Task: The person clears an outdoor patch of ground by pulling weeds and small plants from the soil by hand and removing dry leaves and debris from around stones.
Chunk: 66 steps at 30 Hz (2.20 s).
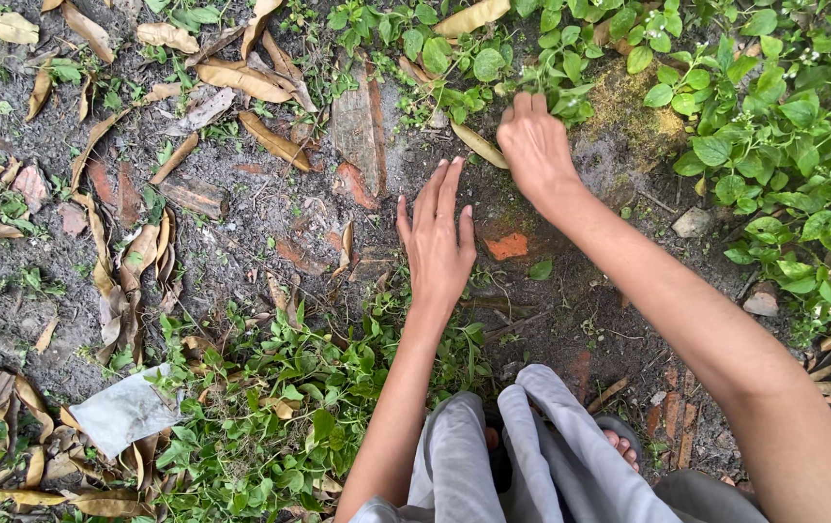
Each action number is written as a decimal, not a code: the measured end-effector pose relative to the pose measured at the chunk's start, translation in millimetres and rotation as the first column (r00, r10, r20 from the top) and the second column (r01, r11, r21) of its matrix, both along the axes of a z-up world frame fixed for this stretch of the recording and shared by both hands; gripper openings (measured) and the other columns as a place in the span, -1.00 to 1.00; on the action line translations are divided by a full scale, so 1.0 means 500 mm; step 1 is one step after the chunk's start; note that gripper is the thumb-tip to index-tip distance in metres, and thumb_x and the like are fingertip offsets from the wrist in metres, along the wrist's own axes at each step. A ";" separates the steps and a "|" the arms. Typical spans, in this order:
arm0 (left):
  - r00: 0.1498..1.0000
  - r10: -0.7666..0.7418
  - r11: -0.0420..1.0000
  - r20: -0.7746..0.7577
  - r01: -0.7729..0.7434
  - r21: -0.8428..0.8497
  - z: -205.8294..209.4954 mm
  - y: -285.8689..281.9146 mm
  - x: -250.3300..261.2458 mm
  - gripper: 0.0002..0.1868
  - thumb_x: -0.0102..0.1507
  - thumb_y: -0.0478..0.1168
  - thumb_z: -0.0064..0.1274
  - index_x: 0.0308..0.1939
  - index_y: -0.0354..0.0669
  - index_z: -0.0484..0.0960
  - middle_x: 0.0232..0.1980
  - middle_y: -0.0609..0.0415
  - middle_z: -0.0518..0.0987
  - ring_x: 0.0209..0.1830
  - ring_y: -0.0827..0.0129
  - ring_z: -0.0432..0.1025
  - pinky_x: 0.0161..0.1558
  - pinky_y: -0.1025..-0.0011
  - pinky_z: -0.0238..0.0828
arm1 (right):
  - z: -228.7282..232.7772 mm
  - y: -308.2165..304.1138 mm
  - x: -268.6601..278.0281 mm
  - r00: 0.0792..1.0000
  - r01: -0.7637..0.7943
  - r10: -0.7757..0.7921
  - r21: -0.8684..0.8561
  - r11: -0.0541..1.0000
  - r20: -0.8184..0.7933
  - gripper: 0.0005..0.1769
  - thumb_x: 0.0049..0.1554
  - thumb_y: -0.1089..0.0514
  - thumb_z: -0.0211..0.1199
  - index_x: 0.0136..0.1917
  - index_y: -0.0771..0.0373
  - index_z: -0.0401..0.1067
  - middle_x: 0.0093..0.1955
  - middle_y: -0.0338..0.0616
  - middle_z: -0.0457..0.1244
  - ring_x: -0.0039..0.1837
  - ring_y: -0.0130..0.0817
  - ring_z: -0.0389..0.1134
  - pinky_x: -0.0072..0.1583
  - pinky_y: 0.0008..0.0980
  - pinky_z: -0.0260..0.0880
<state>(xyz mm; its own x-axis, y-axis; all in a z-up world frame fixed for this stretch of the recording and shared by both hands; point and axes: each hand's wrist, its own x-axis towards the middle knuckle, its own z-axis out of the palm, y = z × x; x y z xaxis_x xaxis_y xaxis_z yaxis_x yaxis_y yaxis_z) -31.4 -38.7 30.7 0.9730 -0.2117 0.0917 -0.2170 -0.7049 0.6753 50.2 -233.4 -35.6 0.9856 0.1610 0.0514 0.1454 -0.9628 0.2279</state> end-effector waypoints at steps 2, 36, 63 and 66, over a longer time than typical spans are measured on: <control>1.000 0.000 1.000 0.003 0.000 -0.012 -0.003 0.001 -0.001 -0.32 0.33 -0.32 0.04 0.53 0.06 0.24 0.52 0.00 0.34 0.51 0.15 0.28 0.53 -0.21 -0.19 | 0.019 0.009 -0.026 1.000 -0.012 0.013 0.058 0.998 -0.023 -0.68 -0.16 0.57 0.24 -0.08 0.56 0.54 0.00 0.23 0.33 0.04 -0.08 0.44 -0.24 -0.35 0.57; 0.998 0.057 0.998 0.033 -0.057 -0.009 -0.013 0.036 0.002 -0.35 0.35 -0.32 0.00 0.53 0.04 0.25 0.53 0.02 0.34 0.50 0.19 0.28 0.53 -0.16 -0.17 | 0.028 0.065 -0.002 0.992 -0.123 0.121 -0.065 0.990 -0.030 -0.78 -0.07 0.48 0.28 -0.09 0.46 0.51 -0.12 0.14 0.38 0.01 -0.18 0.44 -0.28 -0.41 0.53; 0.995 -0.094 0.995 0.019 0.095 -0.038 0.014 -0.036 0.014 -0.35 0.36 -0.31 -0.02 0.54 0.06 0.24 0.54 -0.03 0.30 0.46 0.10 0.31 0.53 -0.21 -0.16 | -0.001 -0.095 0.034 0.998 -0.048 0.045 0.077 0.996 0.046 -0.72 -0.03 0.49 0.25 0.01 0.49 0.50 0.02 0.23 0.36 0.12 -0.03 0.44 -0.11 -0.27 0.59; 0.996 -0.087 0.996 0.021 0.087 -0.016 0.007 -0.027 0.008 -0.37 0.35 -0.30 -0.01 0.52 0.08 0.27 0.54 -0.03 0.31 0.49 0.09 0.29 0.53 -0.20 -0.16 | -0.001 -0.087 0.015 1.000 -0.017 0.017 0.024 1.000 -0.016 -0.69 -0.08 0.54 0.22 -0.02 0.53 0.52 0.05 0.25 0.37 0.13 -0.04 0.44 -0.13 -0.31 0.60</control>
